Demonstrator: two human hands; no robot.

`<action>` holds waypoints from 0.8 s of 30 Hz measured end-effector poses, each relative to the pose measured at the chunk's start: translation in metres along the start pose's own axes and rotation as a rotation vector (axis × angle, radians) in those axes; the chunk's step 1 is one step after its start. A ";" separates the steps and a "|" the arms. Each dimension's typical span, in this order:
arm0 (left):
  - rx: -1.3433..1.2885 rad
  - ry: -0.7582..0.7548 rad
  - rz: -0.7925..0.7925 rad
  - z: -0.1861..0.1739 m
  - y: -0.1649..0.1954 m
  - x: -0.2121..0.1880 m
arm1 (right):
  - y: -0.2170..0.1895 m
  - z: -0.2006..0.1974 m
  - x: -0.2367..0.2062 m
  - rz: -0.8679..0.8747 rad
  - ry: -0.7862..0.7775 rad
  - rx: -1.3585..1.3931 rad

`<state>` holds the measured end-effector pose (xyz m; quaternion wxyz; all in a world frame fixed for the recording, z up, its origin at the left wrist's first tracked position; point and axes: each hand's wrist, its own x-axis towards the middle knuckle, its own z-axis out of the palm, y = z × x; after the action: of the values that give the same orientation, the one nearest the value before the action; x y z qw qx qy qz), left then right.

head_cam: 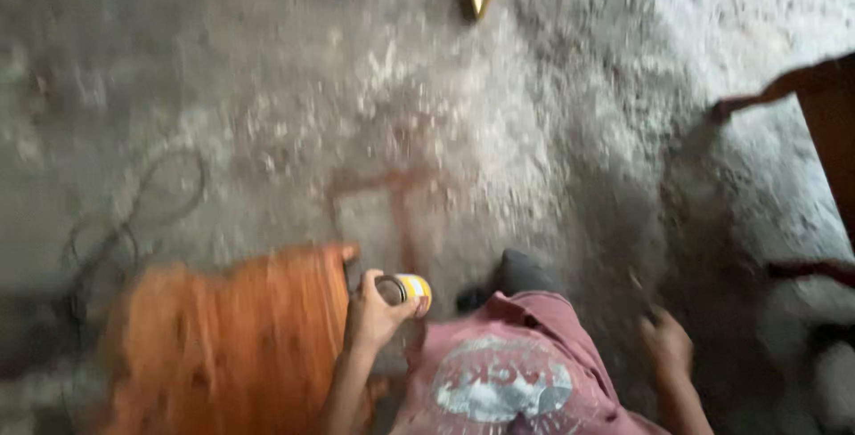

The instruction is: The person scrapes the carved edges of a wooden chair back with a small knife, then carries a can of wood stain, dips a brush into it, and brushes the stain across the carved panel and its cut-out openings.

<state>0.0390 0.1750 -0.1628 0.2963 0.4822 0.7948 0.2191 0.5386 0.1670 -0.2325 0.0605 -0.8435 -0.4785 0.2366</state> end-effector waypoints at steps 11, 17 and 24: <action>0.393 -0.237 0.076 0.063 0.203 0.371 | -0.221 0.007 0.306 0.269 -0.019 0.106; 0.305 -0.320 0.291 0.073 0.262 0.531 | -0.389 0.025 0.447 -0.002 -0.140 0.333; 0.375 -0.549 0.426 0.102 0.273 0.785 | -0.587 0.107 0.573 0.089 -0.101 0.344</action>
<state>0.0002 1.0049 -0.2677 0.3525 0.7229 0.5942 -0.0106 0.2787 0.9466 -0.3297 0.1693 -0.8279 -0.3957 0.3596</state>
